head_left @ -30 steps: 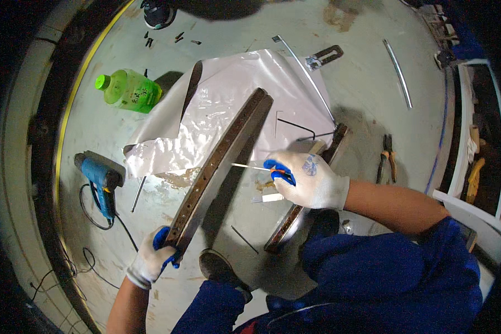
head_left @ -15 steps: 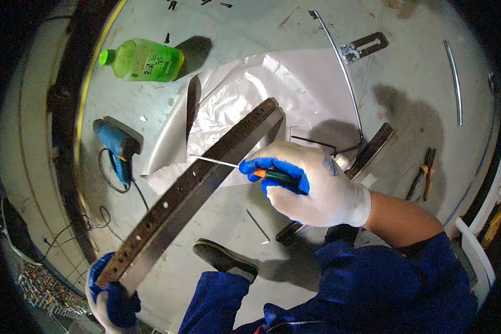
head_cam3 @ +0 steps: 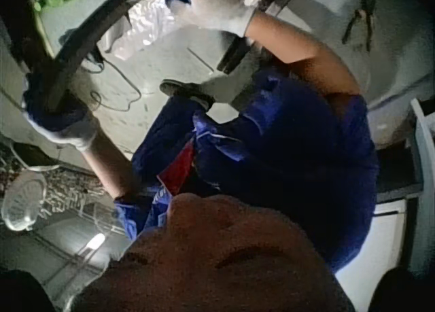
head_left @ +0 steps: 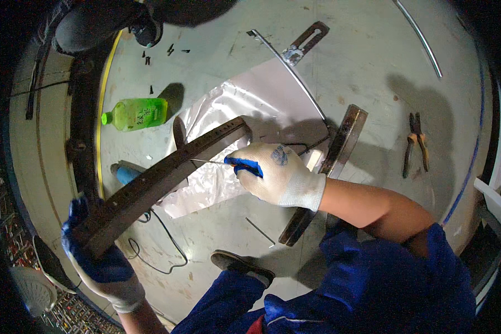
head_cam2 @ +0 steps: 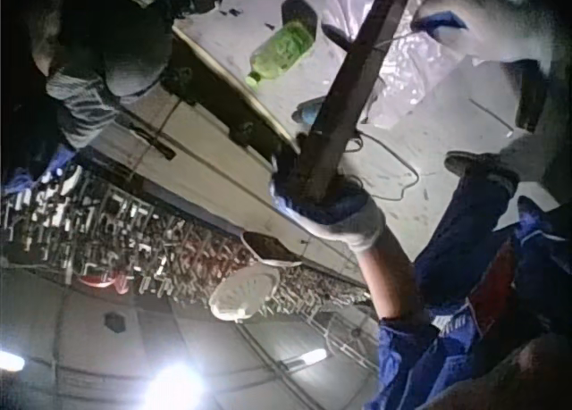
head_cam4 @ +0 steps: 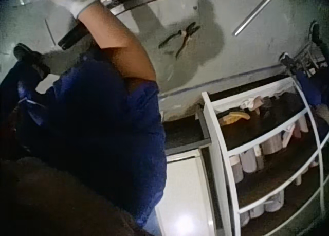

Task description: The person assembles a metal frame by inserting pins into holes on two metal bars. They use a heat gun to warm the bars and then insert pins with their hands, occasionally adjusting the bars' positions.

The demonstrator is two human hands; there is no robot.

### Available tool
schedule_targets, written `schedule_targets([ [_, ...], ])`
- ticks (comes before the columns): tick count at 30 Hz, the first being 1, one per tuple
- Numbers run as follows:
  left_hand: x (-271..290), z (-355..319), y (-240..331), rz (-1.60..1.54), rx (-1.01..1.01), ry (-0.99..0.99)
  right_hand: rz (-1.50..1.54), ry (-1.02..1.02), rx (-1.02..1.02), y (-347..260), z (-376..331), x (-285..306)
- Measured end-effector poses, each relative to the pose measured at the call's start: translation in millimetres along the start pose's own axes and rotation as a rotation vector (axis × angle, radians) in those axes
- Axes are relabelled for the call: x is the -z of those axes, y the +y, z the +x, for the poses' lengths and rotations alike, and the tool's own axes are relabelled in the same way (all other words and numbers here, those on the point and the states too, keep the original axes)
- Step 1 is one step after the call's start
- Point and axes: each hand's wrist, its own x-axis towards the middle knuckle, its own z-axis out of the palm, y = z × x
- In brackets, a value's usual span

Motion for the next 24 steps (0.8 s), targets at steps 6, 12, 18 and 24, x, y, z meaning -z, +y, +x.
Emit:
schedule_targets([
  [6,-28,44,-22,-0.033,-0.188,0.020,0.024,0.049,-0.068,2,-6,13],
  [12,6,55,20,0.407,-0.472,-0.114,0.346,0.078,-0.192,0,-30,15],
  [18,41,52,56,0.655,-0.590,-0.067,0.290,-0.002,-0.130,2,-33,2],
  [24,69,38,-1,0.061,-0.332,-0.140,0.168,-0.064,0.043,-19,-26,2],
])
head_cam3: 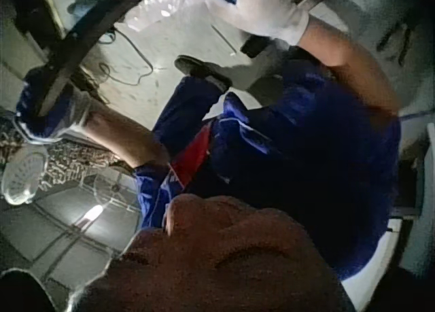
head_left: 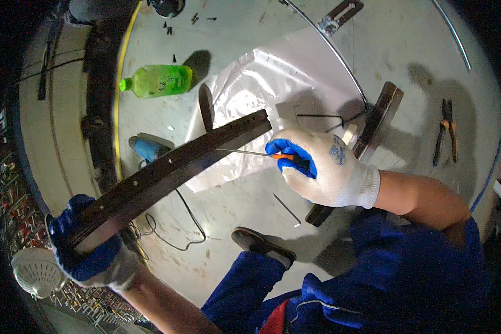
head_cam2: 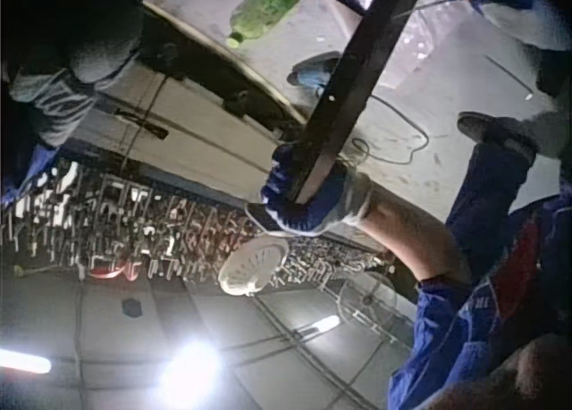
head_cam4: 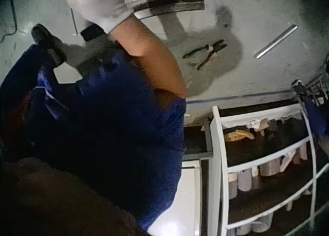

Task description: The person assembles a metal frame by inserting pins into holes on two metal bars. They use a heat gun to warm the bars and then insert pins with their hands, occasionally adjusting the bars' positions.

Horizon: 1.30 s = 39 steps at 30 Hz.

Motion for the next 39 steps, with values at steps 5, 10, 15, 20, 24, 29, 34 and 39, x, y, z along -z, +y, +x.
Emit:
schedule_targets([
  [5,-22,-26,-28,0.655,-0.017,0.106,-0.167,-0.061,0.088,1,4,-9],
  [10,8,-36,-52,0.282,-0.032,-0.017,-0.260,-0.119,0.187,7,24,-18],
  [15,-32,-29,-53,0.665,-0.109,0.038,-0.368,-0.134,0.185,7,45,-40],
  [20,29,-33,-64,0.728,-0.091,-0.101,-0.460,-0.134,0.214,1,56,-50],
  [24,45,-43,-85,0.469,-0.082,-0.050,-0.534,-0.112,0.266,6,57,-52],
  [29,72,-37,-82,0.588,-0.052,-0.157,-0.537,-0.144,0.279,3,64,-53],
  [34,10,-37,-69,0.592,-0.234,-0.102,-0.615,-0.205,0.313,-3,68,-49],
  [39,-14,-25,-29,1.266,-0.382,-0.217,-0.507,-0.327,0.400,-22,91,-43],
])
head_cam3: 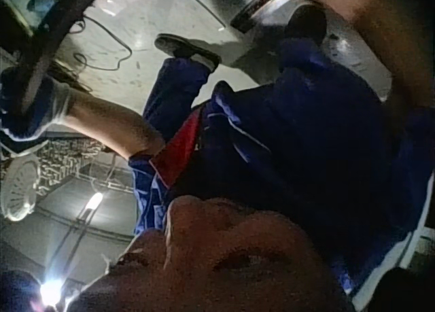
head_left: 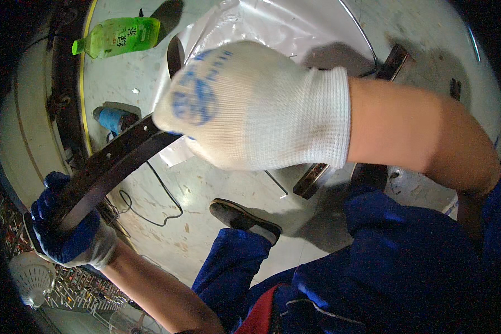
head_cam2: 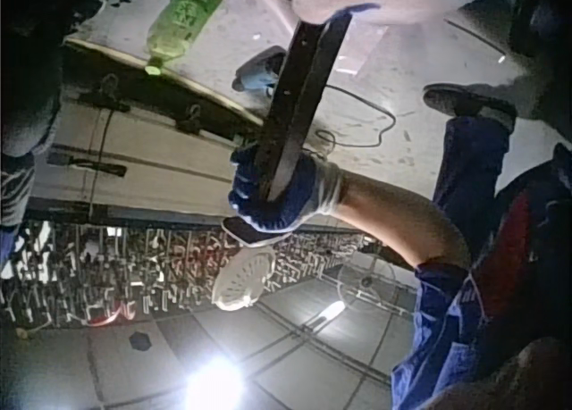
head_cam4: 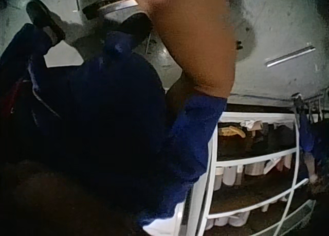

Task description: The person assembles a metal frame by inserting pins into holes on two metal bars. They use a heat gun to warm the bars and then insert pins with their hands, occasionally adjusting the bars' positions.

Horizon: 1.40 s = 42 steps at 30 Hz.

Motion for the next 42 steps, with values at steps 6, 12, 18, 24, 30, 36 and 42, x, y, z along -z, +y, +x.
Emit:
schedule_targets([
  [6,-1,14,16,-0.128,0.045,0.044,-0.148,-0.318,-0.054,-32,22,47],
  [12,10,27,31,-0.724,0.095,0.244,-0.183,-0.004,0.089,-35,-5,24],
  [18,1,16,3,-0.496,0.067,0.083,-0.280,0.113,-0.062,-34,-54,24],
  [24,5,2,-7,-0.844,0.438,0.132,-0.128,-0.126,-0.345,-39,-41,13],
  [30,0,-3,-2,-1.299,0.399,0.182,-0.083,-0.192,-0.352,-42,-41,12],
  [36,7,-8,-8,-1.061,0.448,0.161,-0.017,-0.069,-0.347,-45,-45,3],
  [42,12,7,22,-0.337,0.168,0.038,-0.073,0.028,-0.297,-46,-50,-10],
])
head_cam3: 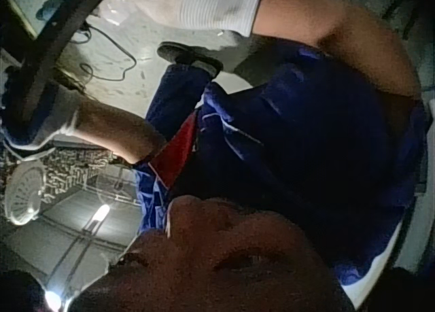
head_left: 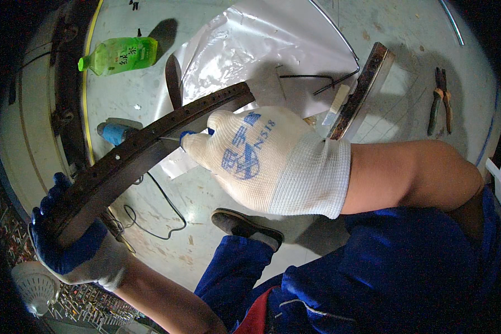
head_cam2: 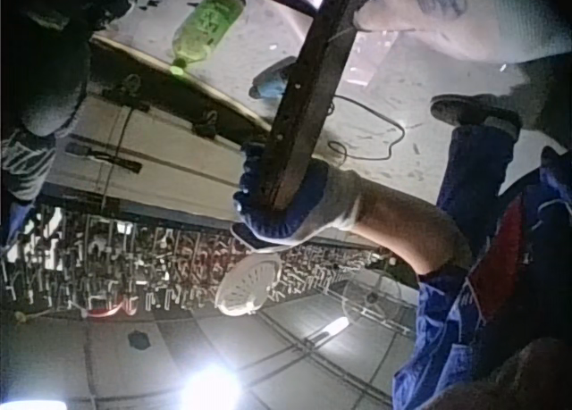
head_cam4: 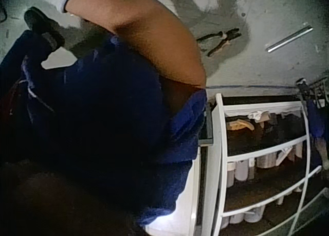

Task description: The person assembles a metal frame by inserting pins into holes on two metal bars. They use a heat gun to warm the bars and then insert pins with their hands, occasionally adjusting the bars' positions.

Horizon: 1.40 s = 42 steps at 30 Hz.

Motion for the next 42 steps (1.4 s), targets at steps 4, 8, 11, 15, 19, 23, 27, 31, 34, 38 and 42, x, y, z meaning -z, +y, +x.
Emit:
schedule_targets([
  [4,-4,2,6,0.058,-0.023,0.023,0.026,0.008,0.010,0,-1,7],
  [8,-3,0,-1,-0.120,0.047,0.067,0.012,0.076,0.077,0,-5,8],
  [11,-5,-1,0,-0.262,0.119,0.083,-0.016,0.081,0.083,3,-5,2],
  [15,-4,-5,2,-0.370,0.169,0.113,-0.050,0.064,0.025,-3,-4,0],
  [19,-5,2,21,-0.300,0.312,0.134,0.072,-0.004,-0.020,-8,1,17],
  [23,-10,4,31,-0.417,0.250,0.240,0.124,-0.044,0.048,-5,6,27],
  [27,-3,1,30,-0.450,0.185,0.175,0.037,-0.050,0.126,-4,16,26],
  [31,6,9,42,-0.364,-0.034,0.051,0.121,-0.255,0.004,-3,41,45],
  [34,1,12,55,-0.233,-0.059,0.079,0.036,-0.127,0.143,12,40,47],
  [38,7,11,56,-0.104,-0.062,-0.025,0.090,-0.019,0.118,31,6,62],
  [42,7,10,18,-0.316,-0.023,-0.017,0.195,0.049,0.018,39,-8,39],
])
